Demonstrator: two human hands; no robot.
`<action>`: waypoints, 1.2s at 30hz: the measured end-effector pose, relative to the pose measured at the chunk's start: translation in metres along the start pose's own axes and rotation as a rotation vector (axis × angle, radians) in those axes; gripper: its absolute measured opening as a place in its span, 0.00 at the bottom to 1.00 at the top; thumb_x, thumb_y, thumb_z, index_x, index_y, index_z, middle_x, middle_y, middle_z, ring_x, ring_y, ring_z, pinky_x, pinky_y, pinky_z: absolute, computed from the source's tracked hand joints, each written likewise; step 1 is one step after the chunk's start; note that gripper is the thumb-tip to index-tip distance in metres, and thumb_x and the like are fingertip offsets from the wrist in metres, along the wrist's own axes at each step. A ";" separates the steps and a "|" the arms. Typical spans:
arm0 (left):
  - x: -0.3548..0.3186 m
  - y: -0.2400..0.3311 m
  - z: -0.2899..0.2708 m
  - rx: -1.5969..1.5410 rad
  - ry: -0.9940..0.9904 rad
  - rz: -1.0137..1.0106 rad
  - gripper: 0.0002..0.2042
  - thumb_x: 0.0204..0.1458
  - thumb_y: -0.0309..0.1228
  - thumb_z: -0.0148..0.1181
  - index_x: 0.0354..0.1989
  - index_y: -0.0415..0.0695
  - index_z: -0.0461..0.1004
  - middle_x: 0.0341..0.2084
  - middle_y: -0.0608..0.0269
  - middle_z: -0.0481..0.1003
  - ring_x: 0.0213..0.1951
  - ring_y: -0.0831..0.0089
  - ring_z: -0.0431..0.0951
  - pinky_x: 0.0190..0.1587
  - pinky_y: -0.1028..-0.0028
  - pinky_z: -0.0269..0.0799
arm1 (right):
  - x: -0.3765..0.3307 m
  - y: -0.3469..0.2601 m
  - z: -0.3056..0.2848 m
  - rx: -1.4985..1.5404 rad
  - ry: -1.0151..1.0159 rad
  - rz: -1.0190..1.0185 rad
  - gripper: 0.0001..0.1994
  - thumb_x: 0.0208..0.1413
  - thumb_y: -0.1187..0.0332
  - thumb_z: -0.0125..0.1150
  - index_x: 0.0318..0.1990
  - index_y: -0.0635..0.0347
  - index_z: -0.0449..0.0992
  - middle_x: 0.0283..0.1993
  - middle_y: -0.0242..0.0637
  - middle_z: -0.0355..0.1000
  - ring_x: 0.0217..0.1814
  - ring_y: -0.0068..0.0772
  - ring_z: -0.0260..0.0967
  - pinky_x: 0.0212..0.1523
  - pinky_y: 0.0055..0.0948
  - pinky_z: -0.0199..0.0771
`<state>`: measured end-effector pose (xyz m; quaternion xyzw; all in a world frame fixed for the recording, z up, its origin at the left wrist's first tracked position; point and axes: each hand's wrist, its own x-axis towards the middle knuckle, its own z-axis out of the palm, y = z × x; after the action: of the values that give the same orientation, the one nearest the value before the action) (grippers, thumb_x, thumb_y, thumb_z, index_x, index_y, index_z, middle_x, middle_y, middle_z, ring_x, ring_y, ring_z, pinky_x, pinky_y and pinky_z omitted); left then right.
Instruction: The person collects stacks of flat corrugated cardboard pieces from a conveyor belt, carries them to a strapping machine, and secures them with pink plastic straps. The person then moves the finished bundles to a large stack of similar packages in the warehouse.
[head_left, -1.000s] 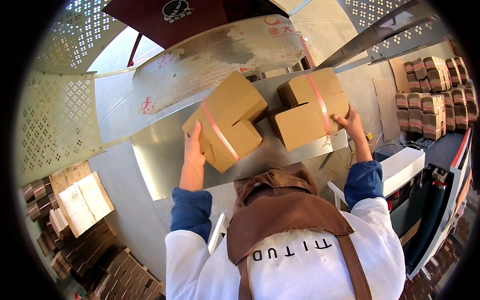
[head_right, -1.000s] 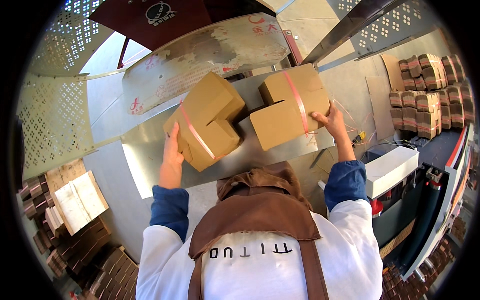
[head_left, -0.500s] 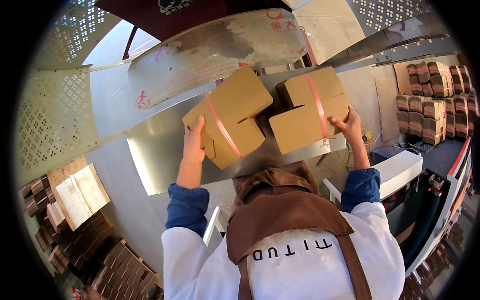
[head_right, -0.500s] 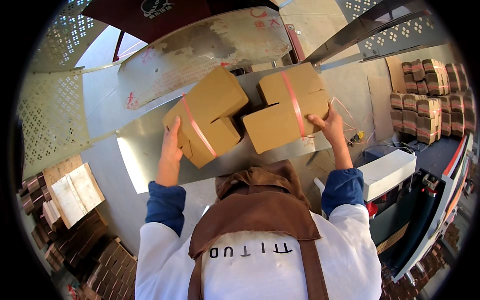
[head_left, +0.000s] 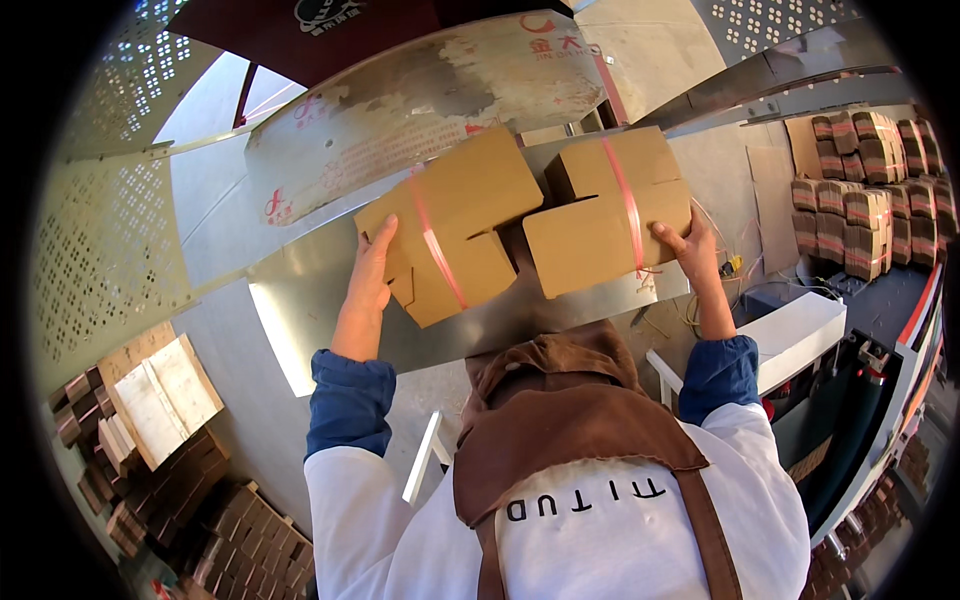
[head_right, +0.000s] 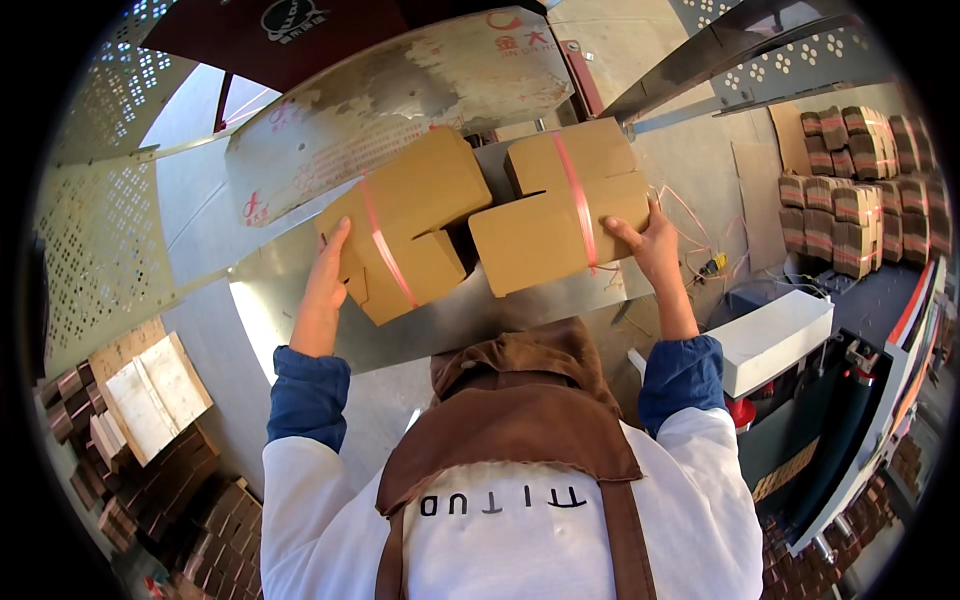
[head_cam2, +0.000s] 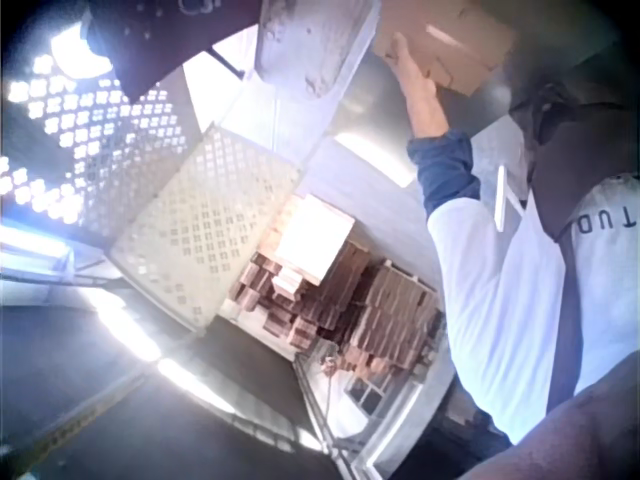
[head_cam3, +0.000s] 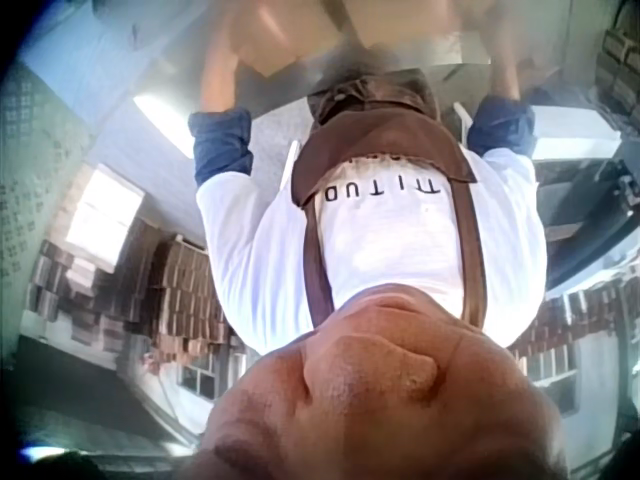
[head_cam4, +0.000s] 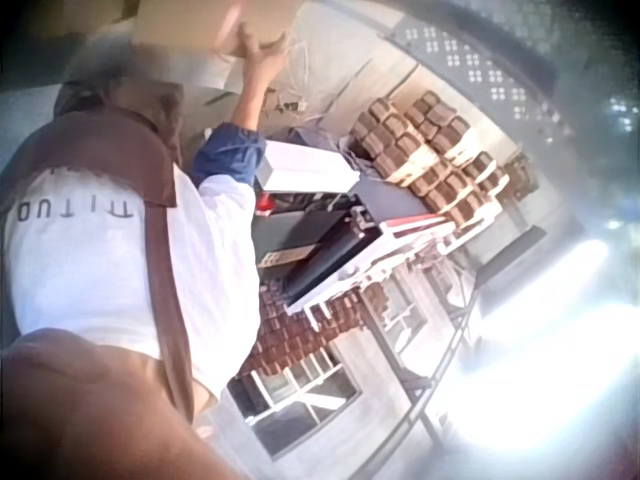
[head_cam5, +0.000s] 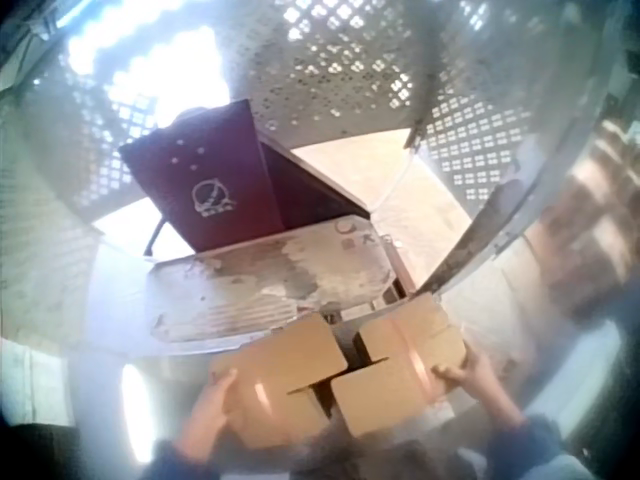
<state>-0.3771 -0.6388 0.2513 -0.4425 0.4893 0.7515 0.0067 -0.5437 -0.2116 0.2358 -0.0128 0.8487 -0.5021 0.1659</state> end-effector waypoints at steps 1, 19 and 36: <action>0.000 0.001 -0.001 0.006 0.006 -0.014 0.43 0.48 0.45 0.66 0.67 0.45 0.46 0.59 0.57 0.60 0.59 0.63 0.64 0.56 0.60 0.66 | -0.002 -0.003 0.001 -0.038 -0.006 0.002 0.38 0.41 0.51 0.71 0.56 0.68 0.67 0.44 0.49 0.75 0.45 0.36 0.75 0.46 0.32 0.72; -0.008 -0.042 -0.005 -0.262 0.061 0.113 0.36 0.51 0.41 0.63 0.64 0.44 0.50 0.55 0.56 0.63 0.55 0.64 0.67 0.54 0.61 0.68 | -0.013 0.036 -0.018 0.091 -0.068 0.017 0.36 0.42 0.50 0.70 0.54 0.68 0.67 0.44 0.41 0.73 0.45 0.29 0.71 0.46 0.28 0.71; 0.021 0.001 0.009 -0.025 -0.167 0.070 0.39 0.49 0.40 0.66 0.65 0.44 0.49 0.57 0.57 0.63 0.58 0.66 0.65 0.56 0.65 0.65 | -0.013 0.010 -0.001 0.061 0.009 0.046 0.35 0.45 0.52 0.69 0.55 0.69 0.67 0.47 0.46 0.74 0.47 0.33 0.72 0.49 0.29 0.71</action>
<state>-0.3958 -0.6416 0.2388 -0.3610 0.4930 0.7914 0.0158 -0.5307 -0.2030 0.2310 0.0141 0.8337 -0.5239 0.1741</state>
